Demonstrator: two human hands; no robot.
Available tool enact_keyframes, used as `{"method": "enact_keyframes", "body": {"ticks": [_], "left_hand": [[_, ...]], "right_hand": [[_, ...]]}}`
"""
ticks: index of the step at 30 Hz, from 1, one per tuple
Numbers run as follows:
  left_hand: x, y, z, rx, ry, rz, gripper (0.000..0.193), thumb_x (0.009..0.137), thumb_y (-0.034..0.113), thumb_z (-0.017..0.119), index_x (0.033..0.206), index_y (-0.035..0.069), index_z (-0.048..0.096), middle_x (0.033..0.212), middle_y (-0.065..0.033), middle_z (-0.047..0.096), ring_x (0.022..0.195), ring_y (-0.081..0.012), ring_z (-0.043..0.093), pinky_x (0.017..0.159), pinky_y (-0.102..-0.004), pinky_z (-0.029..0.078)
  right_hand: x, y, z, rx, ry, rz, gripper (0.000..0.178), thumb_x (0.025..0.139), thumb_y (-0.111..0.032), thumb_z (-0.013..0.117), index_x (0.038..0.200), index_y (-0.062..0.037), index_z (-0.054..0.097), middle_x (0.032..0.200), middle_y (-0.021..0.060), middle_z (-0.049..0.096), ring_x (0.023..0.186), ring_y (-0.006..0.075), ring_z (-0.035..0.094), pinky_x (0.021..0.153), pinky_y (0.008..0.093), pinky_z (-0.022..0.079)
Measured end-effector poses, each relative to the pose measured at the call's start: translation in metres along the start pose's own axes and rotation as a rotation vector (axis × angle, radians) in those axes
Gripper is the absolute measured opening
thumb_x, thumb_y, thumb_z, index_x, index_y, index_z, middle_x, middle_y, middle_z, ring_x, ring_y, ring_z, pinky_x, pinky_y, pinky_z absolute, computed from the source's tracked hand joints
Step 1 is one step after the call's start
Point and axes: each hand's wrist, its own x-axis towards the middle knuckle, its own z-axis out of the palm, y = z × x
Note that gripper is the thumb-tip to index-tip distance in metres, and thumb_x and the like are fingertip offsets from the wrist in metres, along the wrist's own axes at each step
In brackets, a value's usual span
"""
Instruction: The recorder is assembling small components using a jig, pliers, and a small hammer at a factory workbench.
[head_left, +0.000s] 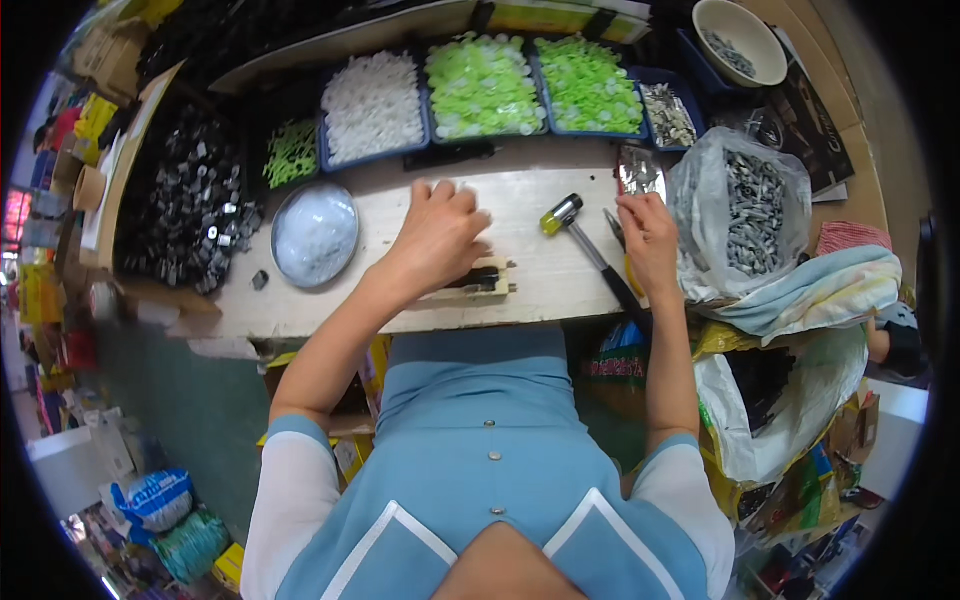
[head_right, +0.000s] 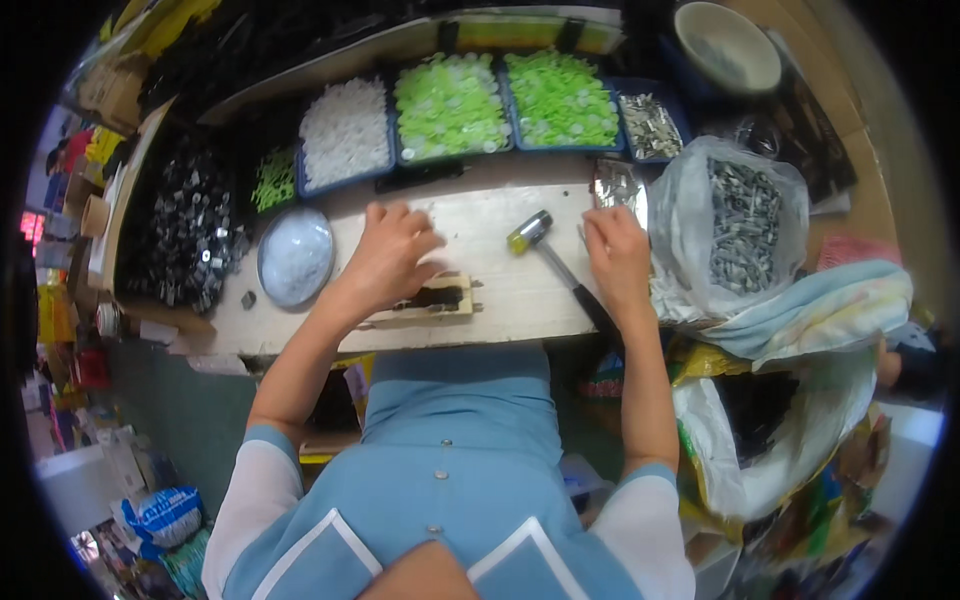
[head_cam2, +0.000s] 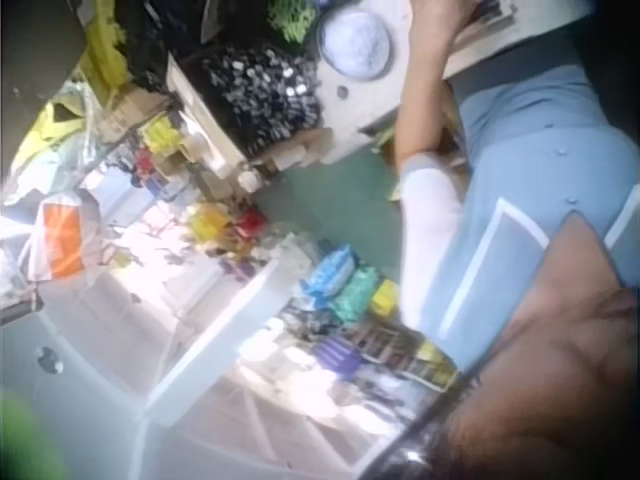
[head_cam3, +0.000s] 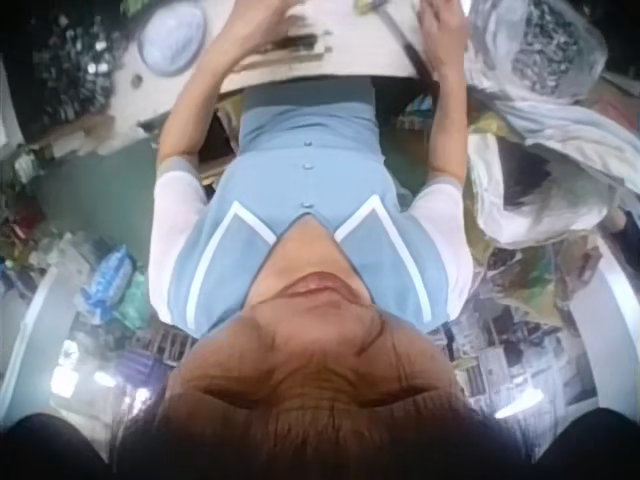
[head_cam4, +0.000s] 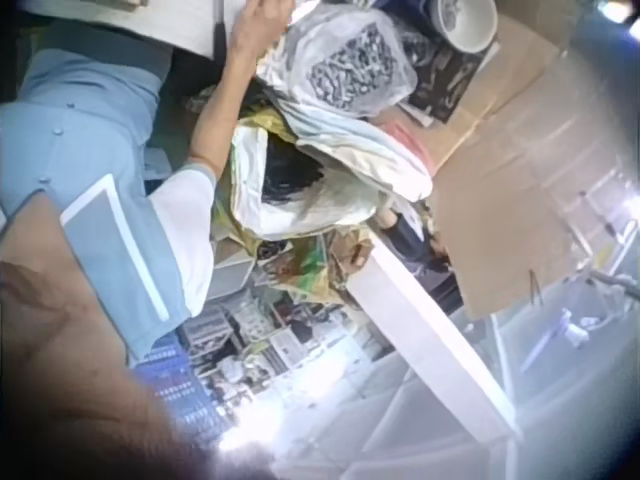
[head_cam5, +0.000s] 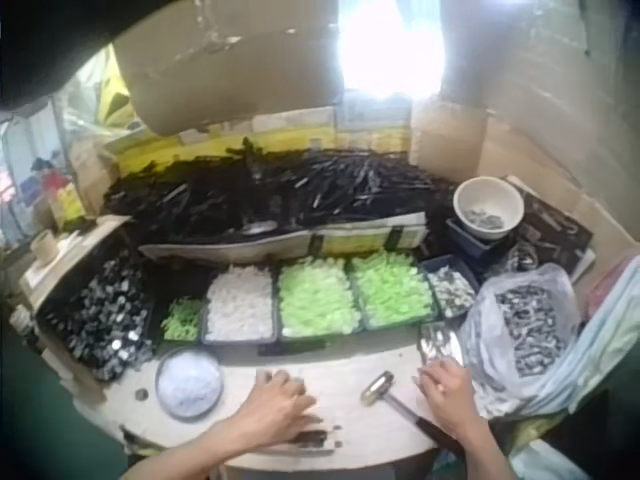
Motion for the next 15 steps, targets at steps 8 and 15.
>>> {"method": "enact_keyframes", "body": {"ticks": [8,15], "left_hand": [[0.120,-0.049,0.054,0.017,0.383,-0.002,0.016,0.065,0.008,0.067,0.080,0.012,0.062,0.081,-0.0048,0.051,0.082,-0.0248,0.047,0.070,-0.0377,0.032],[0.134,-0.078,0.043,0.119,0.589,-0.011,0.009,0.063,0.006,0.064,0.068,0.012,0.062,0.076,-0.0021,0.051,0.079,-0.0236,0.049,0.067,-0.0384,0.034]], "right_hand": [[0.007,0.021,-0.025,-0.108,0.034,-0.017,0.008,0.077,-0.002,0.056,0.084,0.0004,0.060,0.075,0.0130,0.053,0.071,0.0297,0.054,0.063,0.0358,0.042],[-0.001,0.041,-0.019,-0.101,0.079,-0.020,0.007,0.077,-0.004,0.058,0.083,-0.0012,0.061,0.076,0.0123,0.054,0.071,0.0299,0.054,0.063,0.0372,0.042]]}}
